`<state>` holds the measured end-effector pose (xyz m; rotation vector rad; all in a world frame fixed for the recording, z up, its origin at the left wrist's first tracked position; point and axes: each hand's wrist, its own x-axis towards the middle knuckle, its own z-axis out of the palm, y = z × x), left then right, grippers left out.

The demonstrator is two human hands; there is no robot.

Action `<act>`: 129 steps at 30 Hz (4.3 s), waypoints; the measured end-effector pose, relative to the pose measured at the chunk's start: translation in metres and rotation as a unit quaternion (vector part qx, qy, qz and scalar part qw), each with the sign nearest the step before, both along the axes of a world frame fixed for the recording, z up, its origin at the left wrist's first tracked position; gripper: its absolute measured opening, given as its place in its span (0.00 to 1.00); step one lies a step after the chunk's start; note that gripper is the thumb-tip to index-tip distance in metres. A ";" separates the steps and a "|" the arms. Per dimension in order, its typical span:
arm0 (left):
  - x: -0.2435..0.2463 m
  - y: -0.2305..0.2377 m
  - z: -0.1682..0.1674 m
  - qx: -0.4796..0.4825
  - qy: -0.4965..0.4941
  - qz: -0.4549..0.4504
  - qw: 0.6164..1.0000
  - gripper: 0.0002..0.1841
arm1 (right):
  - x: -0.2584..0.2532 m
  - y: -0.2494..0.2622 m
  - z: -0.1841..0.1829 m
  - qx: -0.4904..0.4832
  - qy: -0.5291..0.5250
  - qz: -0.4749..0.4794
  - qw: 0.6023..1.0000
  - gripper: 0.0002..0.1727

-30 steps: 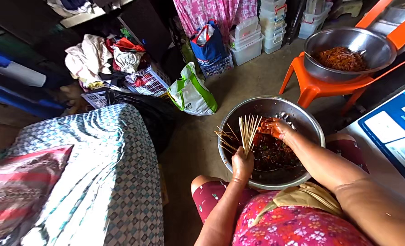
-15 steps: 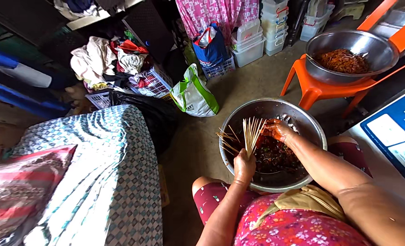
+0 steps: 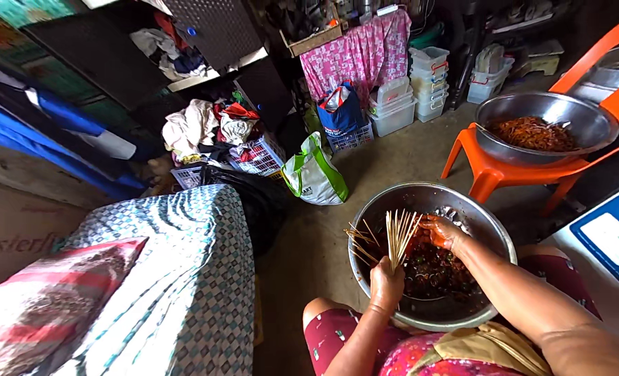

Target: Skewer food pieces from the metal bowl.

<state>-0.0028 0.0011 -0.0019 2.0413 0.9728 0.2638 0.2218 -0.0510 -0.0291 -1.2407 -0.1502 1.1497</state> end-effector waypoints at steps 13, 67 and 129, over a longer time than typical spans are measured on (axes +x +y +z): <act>0.000 -0.004 0.003 0.007 0.013 0.018 1.000 0.08 | -0.017 0.002 -0.002 0.005 -0.099 0.021 0.995 0.09; 0.000 0.001 -0.007 -0.007 -0.035 0.027 0.999 0.08 | -0.008 0.007 -0.015 -0.027 -0.055 -0.101 0.993 0.15; 0.008 0.002 -0.009 -0.095 -0.052 0.050 0.993 0.13 | -0.018 0.008 -0.050 -0.318 -0.533 0.364 0.695 0.15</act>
